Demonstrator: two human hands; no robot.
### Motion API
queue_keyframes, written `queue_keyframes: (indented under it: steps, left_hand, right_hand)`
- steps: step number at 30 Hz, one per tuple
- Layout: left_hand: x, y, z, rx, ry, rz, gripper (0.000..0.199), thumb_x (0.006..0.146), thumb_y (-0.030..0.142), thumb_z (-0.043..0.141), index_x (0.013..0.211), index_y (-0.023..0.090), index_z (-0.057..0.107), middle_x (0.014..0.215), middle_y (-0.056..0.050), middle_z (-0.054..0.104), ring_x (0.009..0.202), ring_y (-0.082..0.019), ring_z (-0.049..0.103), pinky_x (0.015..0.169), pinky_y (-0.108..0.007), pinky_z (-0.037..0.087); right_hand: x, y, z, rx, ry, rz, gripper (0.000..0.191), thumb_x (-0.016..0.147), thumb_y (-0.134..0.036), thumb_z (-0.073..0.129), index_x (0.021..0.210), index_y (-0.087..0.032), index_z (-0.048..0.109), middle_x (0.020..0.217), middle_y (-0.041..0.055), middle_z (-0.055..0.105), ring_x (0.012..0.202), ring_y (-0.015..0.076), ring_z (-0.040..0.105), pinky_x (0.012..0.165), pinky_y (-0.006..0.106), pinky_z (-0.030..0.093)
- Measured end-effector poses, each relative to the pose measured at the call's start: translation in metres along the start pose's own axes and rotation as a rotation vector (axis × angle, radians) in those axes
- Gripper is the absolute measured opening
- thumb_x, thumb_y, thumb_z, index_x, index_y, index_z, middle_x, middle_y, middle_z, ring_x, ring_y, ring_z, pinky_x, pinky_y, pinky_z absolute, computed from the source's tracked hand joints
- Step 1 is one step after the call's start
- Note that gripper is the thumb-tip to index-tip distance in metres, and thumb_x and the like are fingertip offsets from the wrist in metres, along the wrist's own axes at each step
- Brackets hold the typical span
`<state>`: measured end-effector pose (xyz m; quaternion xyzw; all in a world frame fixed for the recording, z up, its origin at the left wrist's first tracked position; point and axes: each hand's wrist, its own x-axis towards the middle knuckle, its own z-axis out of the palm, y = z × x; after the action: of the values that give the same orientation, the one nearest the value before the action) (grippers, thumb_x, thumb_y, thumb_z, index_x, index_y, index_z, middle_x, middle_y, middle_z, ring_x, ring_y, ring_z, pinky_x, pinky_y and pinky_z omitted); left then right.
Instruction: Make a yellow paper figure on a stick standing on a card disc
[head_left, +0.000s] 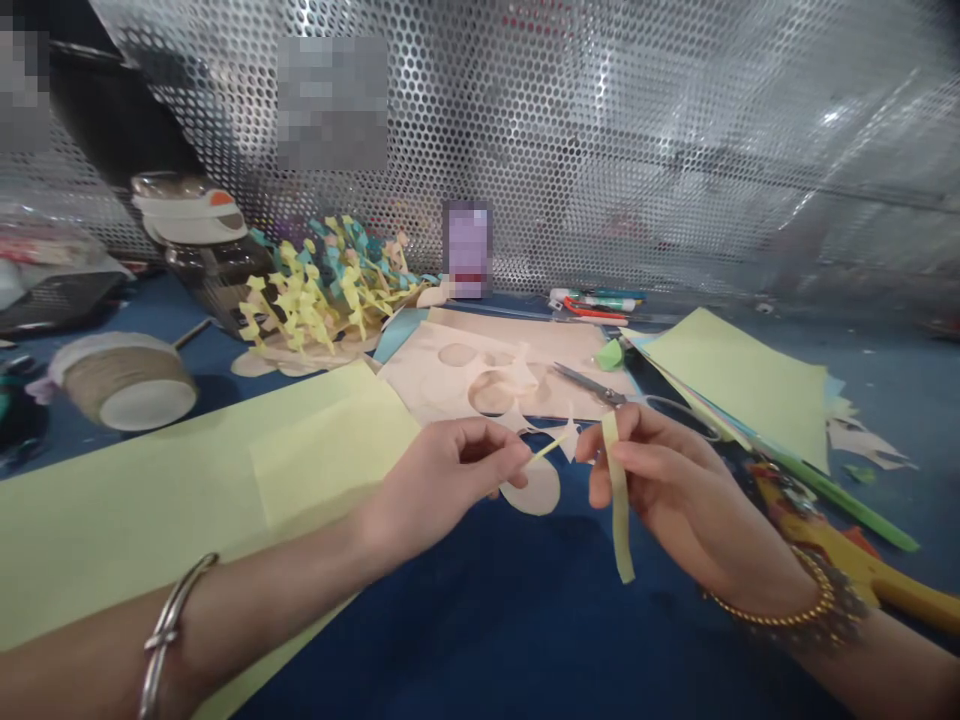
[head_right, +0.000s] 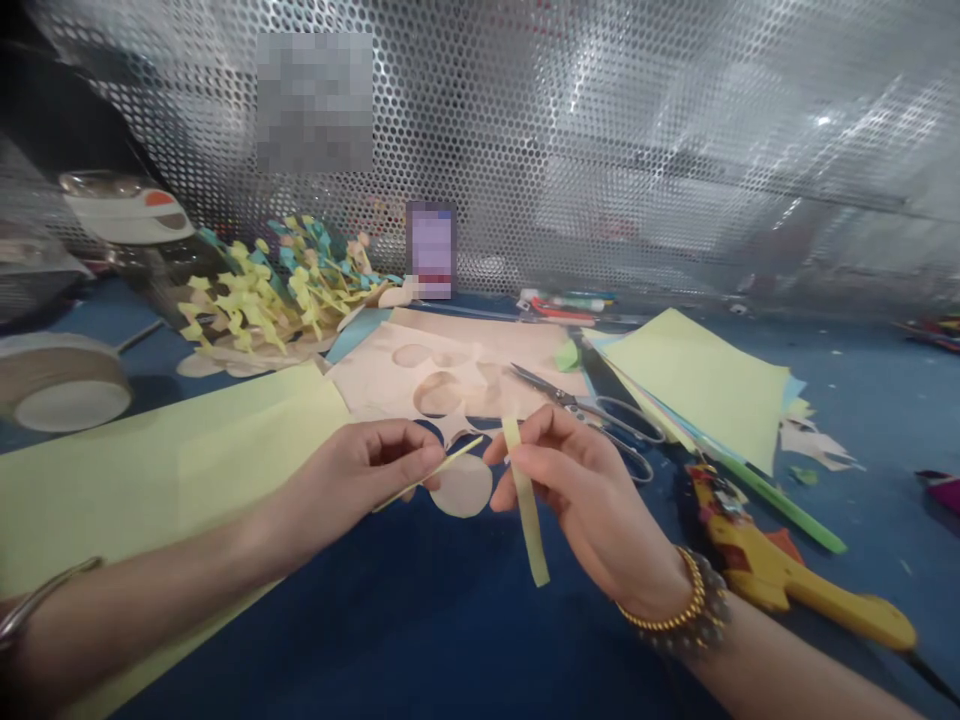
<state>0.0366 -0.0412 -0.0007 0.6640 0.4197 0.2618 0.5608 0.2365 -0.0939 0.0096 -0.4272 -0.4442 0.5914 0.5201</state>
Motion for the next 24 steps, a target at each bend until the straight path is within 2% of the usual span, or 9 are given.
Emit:
queue_keyframes:
  steps: [3, 7, 13, 24]
  left_hand:
    - [0.0005, -0.0009, -0.0009, -0.267, -0.070, -0.110, 0.032, 0.078, 0.048, 0.063, 0.074, 0.017, 0.060, 0.064, 0.003, 0.060, 0.052, -0.006, 0.043, 0.047, -0.018, 0.028]
    - [-0.0006, -0.0013, 0.0001, -0.381, -0.110, -0.163, 0.031, 0.075, 0.046, 0.068, 0.077, 0.016, 0.061, 0.066, 0.003, 0.063, 0.053, -0.006, 0.048, 0.048, -0.018, 0.030]
    - [-0.0026, -0.0004, 0.0005, -0.420, -0.128, -0.185, 0.026, 0.076, 0.041, 0.069, 0.081, 0.017, 0.061, 0.067, 0.003, 0.066, 0.054, -0.006, 0.052, 0.053, -0.018, 0.035]
    - [-0.0038, 0.0005, 0.0022, -0.319, -0.175, -0.133, 0.025, 0.079, 0.042, 0.064, 0.082, 0.017, 0.064, 0.071, 0.001, 0.068, 0.059, -0.008, 0.056, 0.057, -0.020, 0.040]
  right_hand:
    - [0.0008, 0.0025, 0.0020, 0.020, -0.005, -0.005, 0.013, 0.084, -0.017, 0.061, 0.074, -0.020, 0.053, 0.093, -0.0003, 0.066, 0.063, 0.0089, 0.065, 0.062, 0.021, 0.051]
    - [0.0014, 0.0047, 0.0040, 0.064, -0.052, 0.023, 0.012, 0.085, -0.016, 0.061, 0.077, -0.020, 0.054, 0.101, 0.0002, 0.064, 0.071, 0.0109, 0.067, 0.061, 0.020, 0.054]
    - [0.0000, 0.0043, 0.0040, 0.109, -0.085, 0.066, 0.009, 0.086, -0.016, 0.062, 0.080, -0.021, 0.057, 0.108, 0.0024, 0.064, 0.082, 0.0127, 0.068, 0.064, 0.019, 0.057]
    - [-0.0002, 0.0051, 0.0051, 0.111, -0.108, 0.076, 0.011, 0.088, -0.015, 0.060, 0.078, -0.021, 0.057, 0.100, 0.0005, 0.067, 0.090, 0.0124, 0.066, 0.071, 0.019, 0.056]
